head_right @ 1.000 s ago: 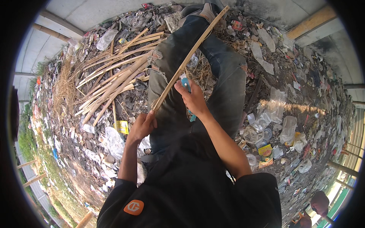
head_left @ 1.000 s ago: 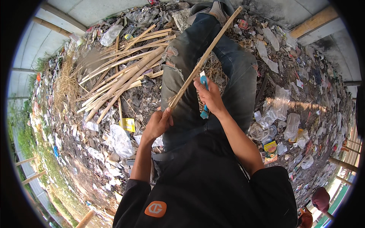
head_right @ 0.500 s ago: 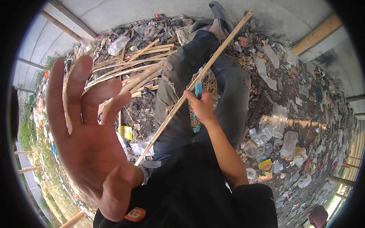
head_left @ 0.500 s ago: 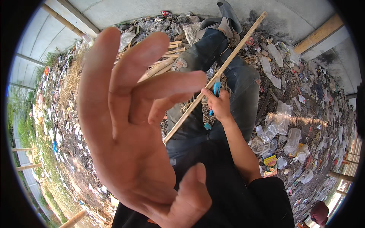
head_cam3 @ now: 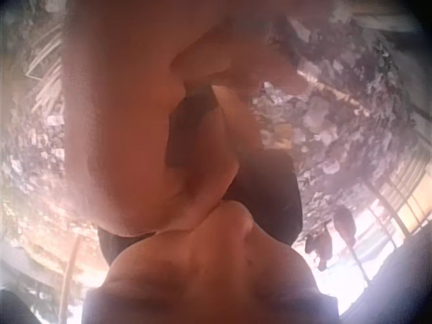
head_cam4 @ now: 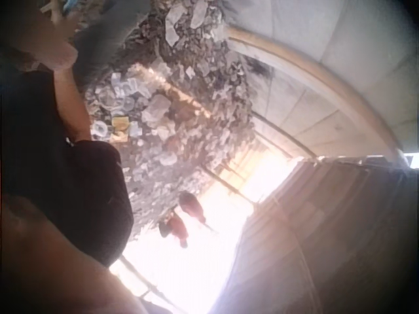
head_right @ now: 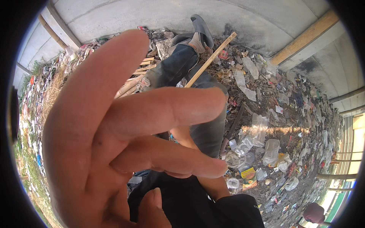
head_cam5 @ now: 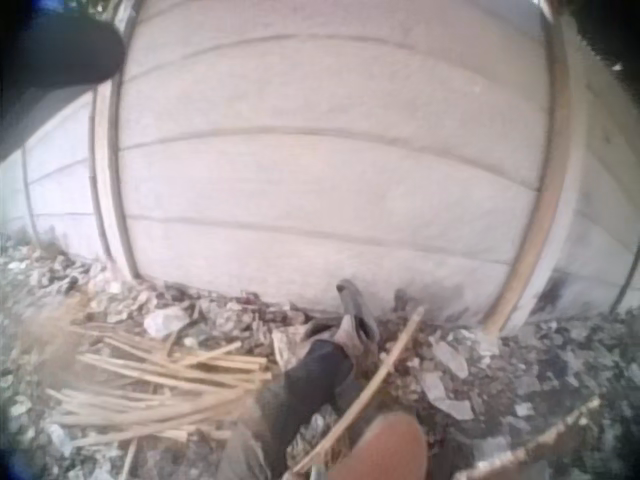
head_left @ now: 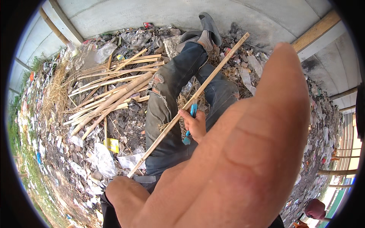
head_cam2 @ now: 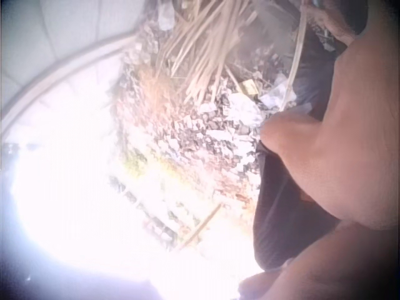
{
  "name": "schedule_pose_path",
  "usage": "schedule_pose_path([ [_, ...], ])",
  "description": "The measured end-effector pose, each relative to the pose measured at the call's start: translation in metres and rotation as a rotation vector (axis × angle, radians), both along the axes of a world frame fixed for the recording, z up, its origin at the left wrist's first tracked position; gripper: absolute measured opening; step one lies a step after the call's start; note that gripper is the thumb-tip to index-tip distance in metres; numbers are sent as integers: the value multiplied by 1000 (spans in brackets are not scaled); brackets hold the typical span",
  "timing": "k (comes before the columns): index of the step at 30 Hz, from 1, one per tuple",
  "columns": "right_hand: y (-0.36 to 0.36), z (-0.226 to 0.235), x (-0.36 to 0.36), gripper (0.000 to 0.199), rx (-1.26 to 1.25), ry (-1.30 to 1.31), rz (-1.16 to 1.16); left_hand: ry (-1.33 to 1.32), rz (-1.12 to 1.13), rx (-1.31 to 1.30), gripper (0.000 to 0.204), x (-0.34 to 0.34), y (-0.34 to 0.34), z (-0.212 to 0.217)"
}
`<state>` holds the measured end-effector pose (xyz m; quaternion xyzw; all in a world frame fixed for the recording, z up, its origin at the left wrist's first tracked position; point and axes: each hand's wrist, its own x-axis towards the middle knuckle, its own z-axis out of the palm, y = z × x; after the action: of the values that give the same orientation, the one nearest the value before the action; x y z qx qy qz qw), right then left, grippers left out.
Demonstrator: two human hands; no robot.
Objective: The person sits on the ground and uses a utility knife to shave the surface of a long bamboo stick. They hold the stick with their left hand and scrape along its length with the knife in their right hand, removing thin strips of material.
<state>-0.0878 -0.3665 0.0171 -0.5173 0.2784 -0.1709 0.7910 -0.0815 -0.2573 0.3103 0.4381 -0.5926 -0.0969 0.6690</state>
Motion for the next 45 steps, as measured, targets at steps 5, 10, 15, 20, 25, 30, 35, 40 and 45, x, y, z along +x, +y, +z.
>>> schedule_pose_path([
  [5, 7, 14, 1, 22, 51, 2, 16, -52, -44, 75, 68, -1, -3, 1],
  [10, -3, 11, -2, 21, 12, 158, -5, -102, -71, 172, 61, 12, -5, -2],
  [15, 1, 48, 11, 25, -114, 3, -25, -209, 227, 516, 54, 58, -17, -26],
  [20, 16, 82, 28, 29, -452, -90, 159, -1044, 496, 437, 50, 148, 6, -56],
  [25, 47, 113, 56, 30, -537, -251, 309, -1506, 387, 679, 32, 179, 40, -43],
  [30, 88, 118, 83, 27, -409, -309, 461, -1754, 426, 692, 11, 215, 74, -2],
  [35, 101, 137, 85, 28, -263, -328, 337, -1706, 601, 831, 7, 248, 126, 53],
  [40, 50, 105, 70, 17, -200, -275, 192, -1781, 1024, 1057, 17, 289, 202, 132],
  [45, 17, 93, 59, 25, -50, -285, 169, -1289, 1467, 1090, 21, 290, 219, 118],
])
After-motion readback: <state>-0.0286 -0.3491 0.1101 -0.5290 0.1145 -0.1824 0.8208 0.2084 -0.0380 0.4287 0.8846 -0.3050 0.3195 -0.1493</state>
